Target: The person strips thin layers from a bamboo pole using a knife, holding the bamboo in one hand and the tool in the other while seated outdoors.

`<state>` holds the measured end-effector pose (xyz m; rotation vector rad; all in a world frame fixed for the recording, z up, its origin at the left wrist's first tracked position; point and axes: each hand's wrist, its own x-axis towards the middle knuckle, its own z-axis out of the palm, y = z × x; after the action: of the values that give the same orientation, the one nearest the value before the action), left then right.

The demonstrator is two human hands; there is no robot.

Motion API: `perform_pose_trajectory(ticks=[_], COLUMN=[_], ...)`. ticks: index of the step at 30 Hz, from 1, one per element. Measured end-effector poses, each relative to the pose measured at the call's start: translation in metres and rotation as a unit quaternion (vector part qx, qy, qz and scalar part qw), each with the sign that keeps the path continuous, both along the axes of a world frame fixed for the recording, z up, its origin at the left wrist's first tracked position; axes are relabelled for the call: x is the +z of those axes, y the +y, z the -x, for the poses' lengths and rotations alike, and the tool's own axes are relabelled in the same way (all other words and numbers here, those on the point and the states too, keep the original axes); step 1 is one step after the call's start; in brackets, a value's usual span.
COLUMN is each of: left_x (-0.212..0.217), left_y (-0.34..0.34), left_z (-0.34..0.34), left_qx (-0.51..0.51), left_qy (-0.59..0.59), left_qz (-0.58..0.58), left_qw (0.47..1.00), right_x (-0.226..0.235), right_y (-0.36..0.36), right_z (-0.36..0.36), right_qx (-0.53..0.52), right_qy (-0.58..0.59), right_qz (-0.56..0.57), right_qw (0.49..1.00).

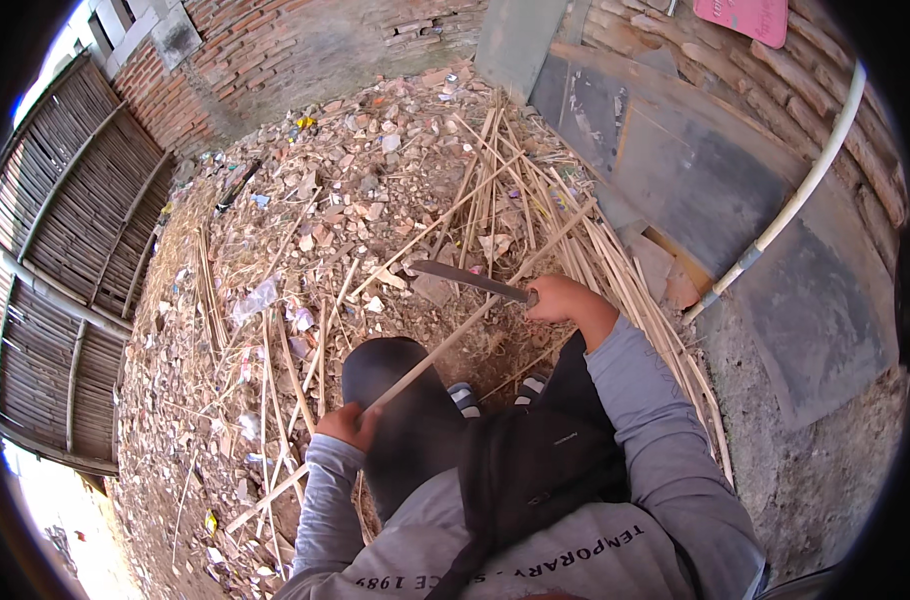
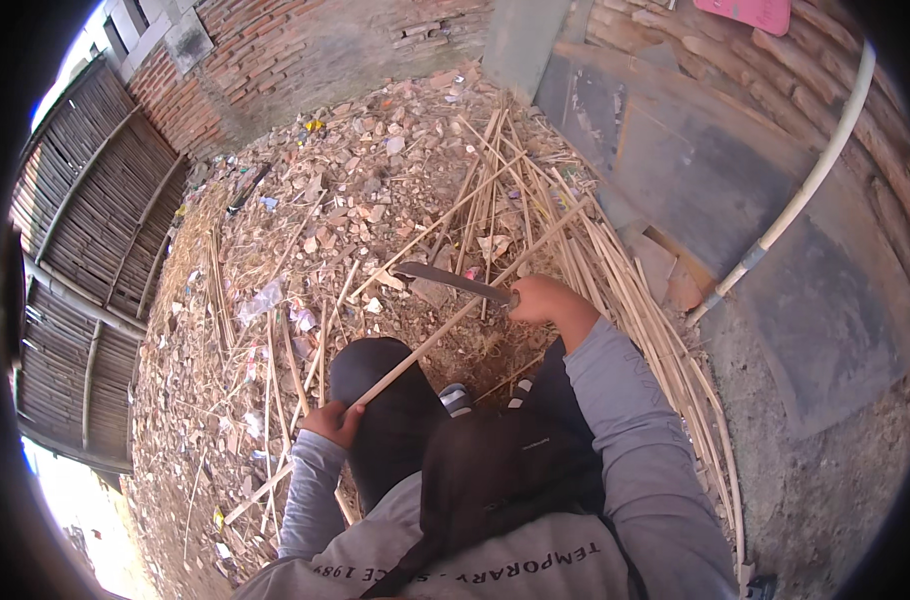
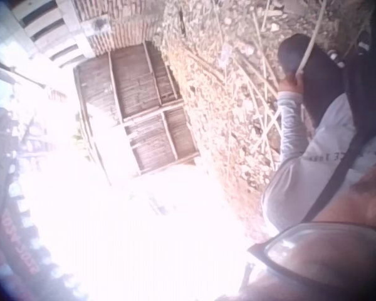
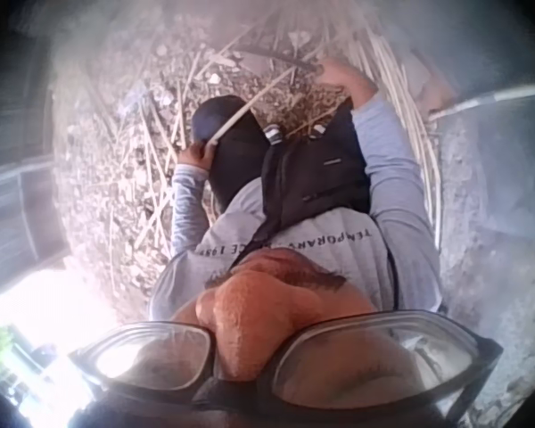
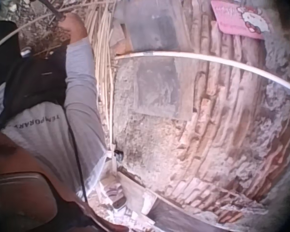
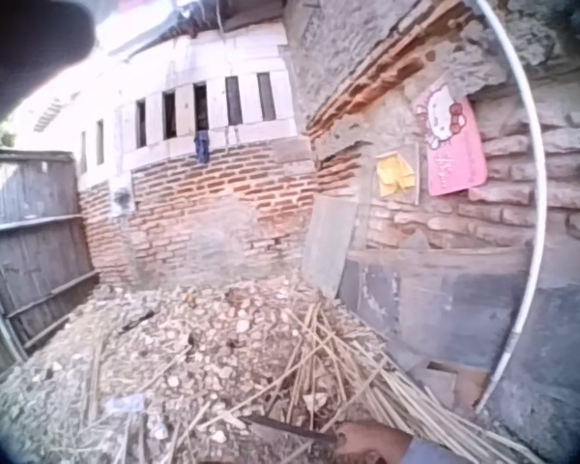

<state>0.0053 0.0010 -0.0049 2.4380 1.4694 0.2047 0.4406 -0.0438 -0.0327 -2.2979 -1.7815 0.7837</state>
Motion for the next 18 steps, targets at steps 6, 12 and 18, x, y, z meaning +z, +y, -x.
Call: perform_pose_trajectory(ticks=[6, 12, 18], left_x=[0.009, 0.002, 0.008], left_y=[0.000, 0.001, 0.002], left_z=[-0.001, -0.002, -0.001], left_qx=[-0.013, -0.012, -0.010], left_qy=[-0.003, -0.016, 0.002], left_qz=[-0.002, -0.011, 0.006], left_qw=[1.000, 1.000, 1.000], right_x=[0.011, 0.006, 0.011], right_y=[-0.004, 0.000, -0.001], right_z=[0.020, 0.007, 0.027], right_qx=[0.055, 0.014, 0.074], right_qy=[-0.011, 0.011, -0.022], right_qz=[0.006, -0.001, 0.001], right_qw=[0.998, 1.000, 0.997])
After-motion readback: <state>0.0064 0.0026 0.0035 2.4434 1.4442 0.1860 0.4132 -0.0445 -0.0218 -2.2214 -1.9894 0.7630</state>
